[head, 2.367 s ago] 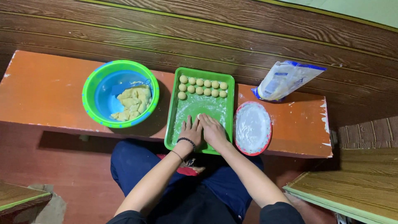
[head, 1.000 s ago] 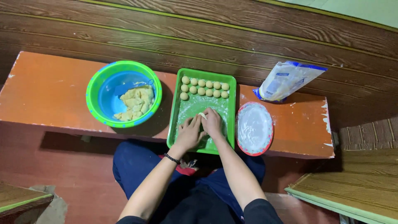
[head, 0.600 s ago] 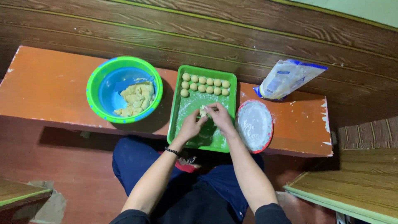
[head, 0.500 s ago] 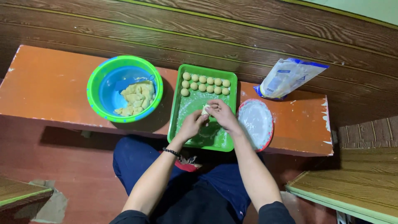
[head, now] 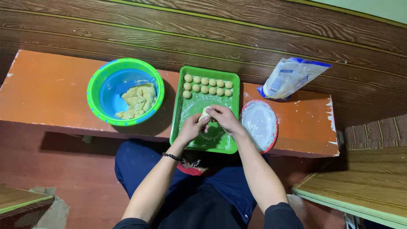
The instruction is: Rolling pieces of dough into small balls and arranging them in a tray.
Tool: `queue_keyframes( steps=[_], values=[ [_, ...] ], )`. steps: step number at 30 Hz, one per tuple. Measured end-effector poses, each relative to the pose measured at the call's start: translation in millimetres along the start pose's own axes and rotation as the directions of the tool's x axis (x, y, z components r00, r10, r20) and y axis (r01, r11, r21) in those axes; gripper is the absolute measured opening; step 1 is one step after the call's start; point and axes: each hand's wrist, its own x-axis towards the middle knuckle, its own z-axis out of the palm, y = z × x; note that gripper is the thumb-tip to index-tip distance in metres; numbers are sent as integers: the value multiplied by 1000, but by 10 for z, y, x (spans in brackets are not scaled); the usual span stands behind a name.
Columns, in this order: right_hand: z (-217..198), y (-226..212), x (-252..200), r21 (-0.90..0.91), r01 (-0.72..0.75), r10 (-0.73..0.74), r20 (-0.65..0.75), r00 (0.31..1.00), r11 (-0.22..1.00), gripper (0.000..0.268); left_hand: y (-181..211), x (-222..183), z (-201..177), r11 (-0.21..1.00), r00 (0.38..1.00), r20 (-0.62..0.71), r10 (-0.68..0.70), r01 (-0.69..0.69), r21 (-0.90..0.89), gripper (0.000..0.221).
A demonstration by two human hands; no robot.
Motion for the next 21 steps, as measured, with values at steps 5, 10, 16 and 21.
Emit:
queue_keyframes(
  steps=[5, 10, 16, 21],
  values=[
    [-131, -4, 33, -316, 130, -143, -20, 989, 940, 19, 77, -56, 96, 996, 998, 58, -20, 25, -90, 28],
    [57, -51, -62, -595, 273, -388, -71, 919, 756, 18, 204, -10, 81, 850, 971, 108, -211, 237, -470, 63],
    [212, -274, -439, -762, 554, -724, 169, 669, 334, 33, 47, 114, 34, 878, 986, -2, -167, 148, -456, 51],
    [100, -167, -399, -260, 134, -156, -66, 986, 956, 49, -118, 167, 29, 967, 999, -51, 9, -22, -252, 33]
  ],
)
